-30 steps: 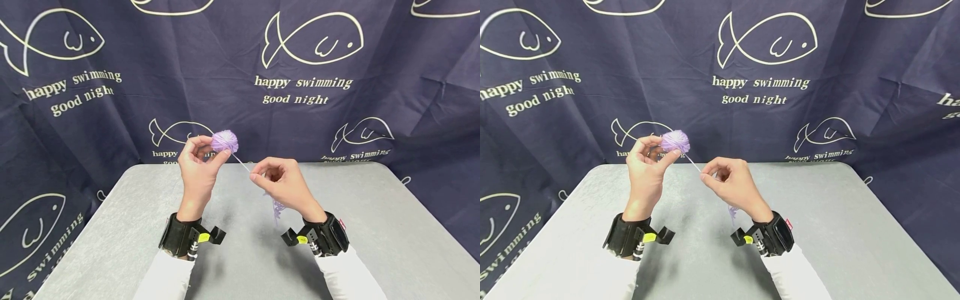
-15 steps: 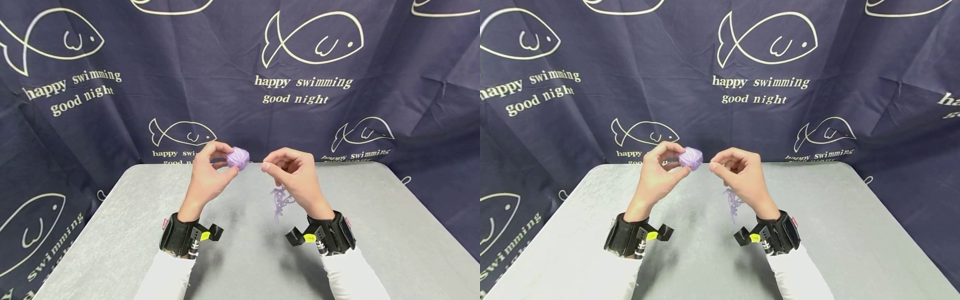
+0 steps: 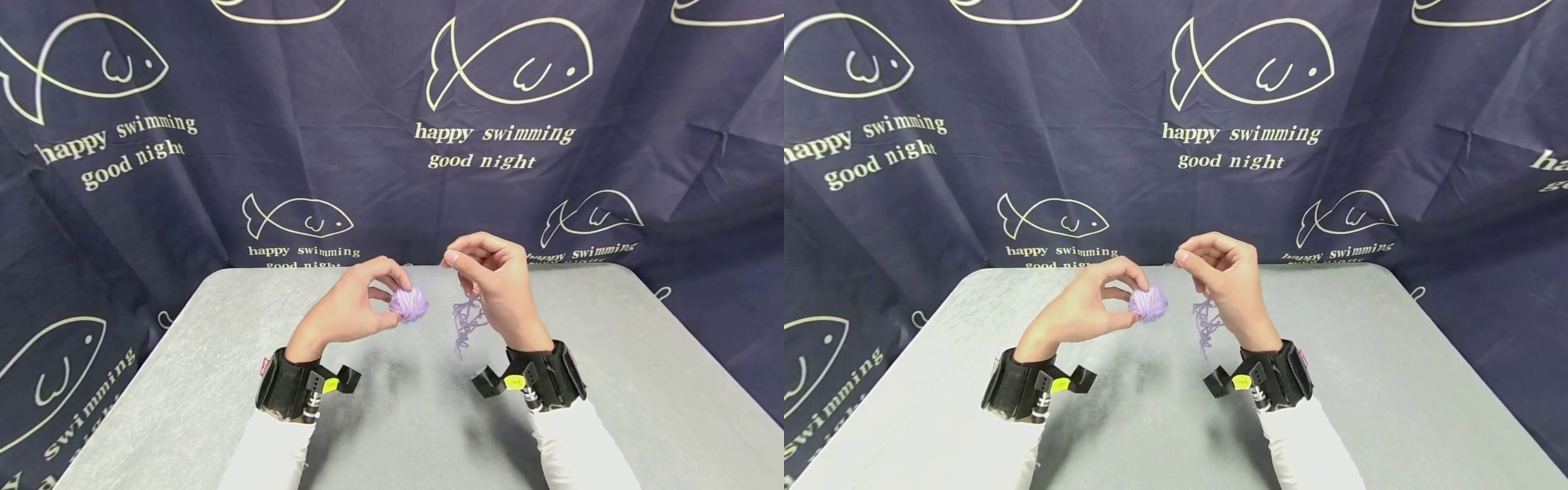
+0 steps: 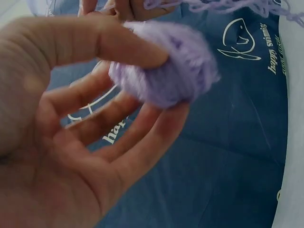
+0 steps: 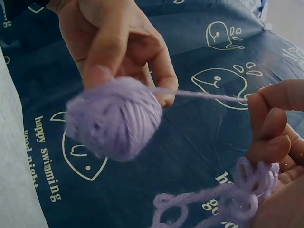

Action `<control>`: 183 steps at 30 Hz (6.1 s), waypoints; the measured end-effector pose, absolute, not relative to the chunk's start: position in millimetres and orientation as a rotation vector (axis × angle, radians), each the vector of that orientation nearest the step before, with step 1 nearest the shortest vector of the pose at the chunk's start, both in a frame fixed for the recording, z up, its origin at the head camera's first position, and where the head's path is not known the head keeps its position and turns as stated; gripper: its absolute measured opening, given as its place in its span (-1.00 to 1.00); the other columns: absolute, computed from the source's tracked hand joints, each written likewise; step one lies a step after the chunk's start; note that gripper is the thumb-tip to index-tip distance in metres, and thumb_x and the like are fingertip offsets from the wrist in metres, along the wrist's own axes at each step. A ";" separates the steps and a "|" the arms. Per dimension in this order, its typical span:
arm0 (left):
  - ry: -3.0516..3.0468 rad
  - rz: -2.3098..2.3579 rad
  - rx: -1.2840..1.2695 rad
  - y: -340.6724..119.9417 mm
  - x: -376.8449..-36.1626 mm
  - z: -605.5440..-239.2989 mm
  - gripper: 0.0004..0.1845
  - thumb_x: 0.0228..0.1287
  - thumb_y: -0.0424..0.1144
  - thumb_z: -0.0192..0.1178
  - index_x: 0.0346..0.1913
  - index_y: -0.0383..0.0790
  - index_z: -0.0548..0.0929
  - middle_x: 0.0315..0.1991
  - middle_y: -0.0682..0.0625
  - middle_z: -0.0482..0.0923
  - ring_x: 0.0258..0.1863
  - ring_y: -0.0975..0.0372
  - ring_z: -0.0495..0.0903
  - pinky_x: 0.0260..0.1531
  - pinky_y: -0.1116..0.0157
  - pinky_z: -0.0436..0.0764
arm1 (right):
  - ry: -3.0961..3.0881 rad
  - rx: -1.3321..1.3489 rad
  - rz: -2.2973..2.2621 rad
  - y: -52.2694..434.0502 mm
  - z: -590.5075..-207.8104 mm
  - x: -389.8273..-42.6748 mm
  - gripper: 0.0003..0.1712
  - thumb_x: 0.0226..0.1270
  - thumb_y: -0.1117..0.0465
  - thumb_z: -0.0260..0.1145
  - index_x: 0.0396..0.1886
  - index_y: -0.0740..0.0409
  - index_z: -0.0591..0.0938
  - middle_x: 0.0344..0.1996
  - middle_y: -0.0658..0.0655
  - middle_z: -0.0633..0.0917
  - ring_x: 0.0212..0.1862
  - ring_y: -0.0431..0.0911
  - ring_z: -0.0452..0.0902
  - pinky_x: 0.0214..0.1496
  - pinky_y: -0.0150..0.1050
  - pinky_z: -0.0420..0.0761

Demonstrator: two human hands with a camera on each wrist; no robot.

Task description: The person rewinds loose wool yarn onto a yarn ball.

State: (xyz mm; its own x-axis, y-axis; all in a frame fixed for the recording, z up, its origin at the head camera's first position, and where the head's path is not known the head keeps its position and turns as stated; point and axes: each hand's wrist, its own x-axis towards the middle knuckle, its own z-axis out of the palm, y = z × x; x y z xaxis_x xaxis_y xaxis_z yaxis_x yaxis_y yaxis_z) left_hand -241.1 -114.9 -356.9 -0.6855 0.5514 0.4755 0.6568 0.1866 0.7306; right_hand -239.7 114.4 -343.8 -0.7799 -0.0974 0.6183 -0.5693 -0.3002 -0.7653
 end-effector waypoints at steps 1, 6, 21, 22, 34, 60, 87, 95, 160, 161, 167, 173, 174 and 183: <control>-2.338 -1.543 -1.240 -114.7 -240.7 -356.5 -0.62 -0.06 -0.65 0.32 -0.16 -0.25 0.62 -0.13 -0.02 0.58 -0.16 0.16 0.63 -0.11 0.24 0.73 | -1.629 0.829 2.158 114.9 -344.1 -240.2 -0.88 0.26 0.52 0.34 -0.35 0.29 0.74 -0.52 0.09 0.72 -0.67 -0.16 0.27 -0.68 -0.36 0.21; -2.328 -1.629 -1.432 -115.1 -237.8 -352.6 -0.61 -0.08 -0.64 0.29 -0.16 -0.22 0.63 -0.14 -0.02 0.57 -0.15 0.15 0.64 -0.11 0.17 0.74 | -1.616 0.794 2.200 116.7 -345.6 -243.2 -0.80 0.26 0.56 0.30 -0.36 0.24 0.75 -0.53 0.06 0.72 -0.67 -0.19 0.29 -0.69 -0.39 0.20; -1.703 -2.233 -1.587 -122.3 -227.7 -338.3 -0.58 -0.05 -0.66 0.40 -0.12 -0.29 0.59 -0.05 -0.15 0.54 -0.04 0.06 0.57 -0.04 0.11 0.71 | -1.867 0.788 2.128 117.1 -355.4 -251.7 -0.92 0.28 0.39 0.44 -0.27 0.33 0.72 -0.46 0.09 0.73 -0.60 -0.17 0.35 -0.62 -0.39 0.30; -1.642 -2.268 -1.557 -122.5 -228.1 -338.5 -0.58 -0.06 -0.65 0.40 -0.12 -0.27 0.60 -0.05 -0.13 0.55 -0.05 0.08 0.57 -0.05 0.18 0.71 | -1.905 0.794 2.106 116.8 -355.9 -251.4 -0.92 0.28 0.38 0.44 -0.27 0.32 0.72 -0.46 0.11 0.73 -0.59 -0.17 0.36 -0.62 -0.38 0.32; -1.043 -2.664 -1.013 -122.3 -233.3 -337.4 -0.55 0.00 -0.69 -0.05 -0.07 -0.27 0.55 -0.10 -0.10 0.62 -0.16 0.13 0.63 -0.08 0.28 0.70 | -2.195 0.960 1.853 113.6 -358.9 -249.2 -0.94 0.27 0.35 0.45 -0.28 0.18 0.74 -0.54 0.07 0.63 -0.59 -0.15 0.35 -0.62 -0.35 0.30; -1.754 -1.960 -0.372 -116.2 -247.9 -350.3 -0.62 -0.09 -0.70 0.37 -0.15 -0.45 0.59 -0.11 -0.02 0.57 -0.26 0.24 0.57 -0.30 0.44 0.65 | -1.800 0.976 1.960 115.0 -336.2 -223.1 -0.96 0.20 0.45 0.42 -0.36 0.30 0.72 -0.53 0.07 0.69 -0.64 -0.18 0.38 -0.65 -0.38 0.38; -2.501 -1.860 -1.147 -121.6 -239.3 -353.6 -0.66 -0.04 -0.64 0.33 -0.15 -0.35 0.60 -0.12 -0.15 0.56 -0.17 0.01 0.64 -0.13 0.14 0.75 | -1.142 0.729 2.507 130.4 -334.2 -240.3 -0.71 0.33 0.60 0.14 -0.38 0.27 0.72 -0.49 0.14 0.71 -0.60 -0.18 0.34 -0.50 -0.44 0.37; -2.434 -2.008 -1.451 -125.6 -236.9 -351.6 -0.63 -0.02 -0.63 0.32 -0.08 -0.42 0.57 -0.12 -0.15 0.52 -0.15 0.05 0.63 -0.15 0.12 0.75 | -1.124 0.655 2.558 133.6 -341.2 -251.0 -0.71 0.36 0.59 0.14 -0.39 0.28 0.72 -0.50 0.15 0.71 -0.62 -0.19 0.32 -0.51 -0.44 0.34; -0.993 -2.709 -0.695 -124.8 -243.5 -341.7 -0.62 0.11 -0.70 -0.04 -0.11 -0.26 0.53 -0.10 -0.16 0.56 -0.12 0.08 0.64 0.02 0.16 0.70 | -2.140 0.747 2.077 114.5 -360.1 -252.3 -0.74 0.19 0.20 0.55 -0.28 0.30 0.73 -0.50 0.04 0.68 -0.57 -0.17 0.33 -0.56 -0.39 0.28; -0.983 -2.709 -0.674 -124.8 -244.5 -341.9 -0.63 0.11 -0.71 -0.03 -0.13 -0.26 0.53 -0.10 -0.17 0.56 -0.12 0.08 0.64 0.03 0.15 0.70 | -2.146 0.755 2.067 114.0 -359.3 -251.1 -0.73 0.18 0.20 0.56 -0.28 0.31 0.73 -0.51 0.03 0.67 -0.57 -0.17 0.34 -0.57 -0.39 0.28; -1.005 -2.664 -0.535 -123.3 -247.7 -343.3 -0.61 0.11 -0.77 0.00 -0.20 -0.25 0.56 -0.12 -0.16 0.51 -0.15 0.08 0.64 0.04 0.11 0.69 | -2.179 0.787 2.017 110.4 -353.9 -243.0 -0.83 0.20 0.25 0.51 -0.29 0.26 0.74 -0.50 0.01 0.67 -0.57 -0.16 0.35 -0.61 -0.36 0.25; -1.162 -2.485 -0.362 -121.5 -252.8 -349.0 -0.60 0.06 -0.79 0.15 -0.25 -0.21 0.57 -0.23 -0.07 0.51 -0.31 0.17 0.64 -0.12 0.23 0.74 | -2.171 0.811 2.009 108.3 -351.1 -238.4 -0.81 0.22 0.24 0.51 -0.28 0.29 0.73 -0.50 0.01 0.68 -0.57 -0.16 0.36 -0.61 -0.36 0.25; -1.214 -2.421 -0.334 -121.1 -253.5 -349.9 -0.60 0.03 -0.78 0.19 -0.25 -0.21 0.58 -0.24 -0.06 0.51 -0.33 0.19 0.64 -0.16 0.27 0.74 | -2.169 0.813 2.010 108.2 -351.0 -238.2 -0.80 0.22 0.23 0.51 -0.28 0.29 0.73 -0.50 0.01 0.68 -0.57 -0.16 0.36 -0.61 -0.37 0.26; -1.609 -1.900 -0.180 -118.2 -256.9 -358.6 -0.64 -0.08 -0.64 0.39 -0.19 -0.32 0.58 -0.24 0.00 0.52 -0.29 0.19 0.58 -0.35 0.41 0.64 | -2.137 0.835 2.014 106.9 -348.7 -235.1 -0.86 0.22 0.27 0.51 -0.30 0.25 0.74 -0.49 0.02 0.69 -0.57 -0.17 0.37 -0.59 -0.38 0.31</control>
State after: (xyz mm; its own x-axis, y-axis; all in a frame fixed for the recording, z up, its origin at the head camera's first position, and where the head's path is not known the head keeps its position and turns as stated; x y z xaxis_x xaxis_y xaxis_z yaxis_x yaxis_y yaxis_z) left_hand -256.9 -118.2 -358.6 -0.7896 -0.3740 0.4866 0.5414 -0.0512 0.8392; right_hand -235.1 106.9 -348.7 -0.8468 -0.3233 0.4224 -0.4407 -0.0182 -0.8975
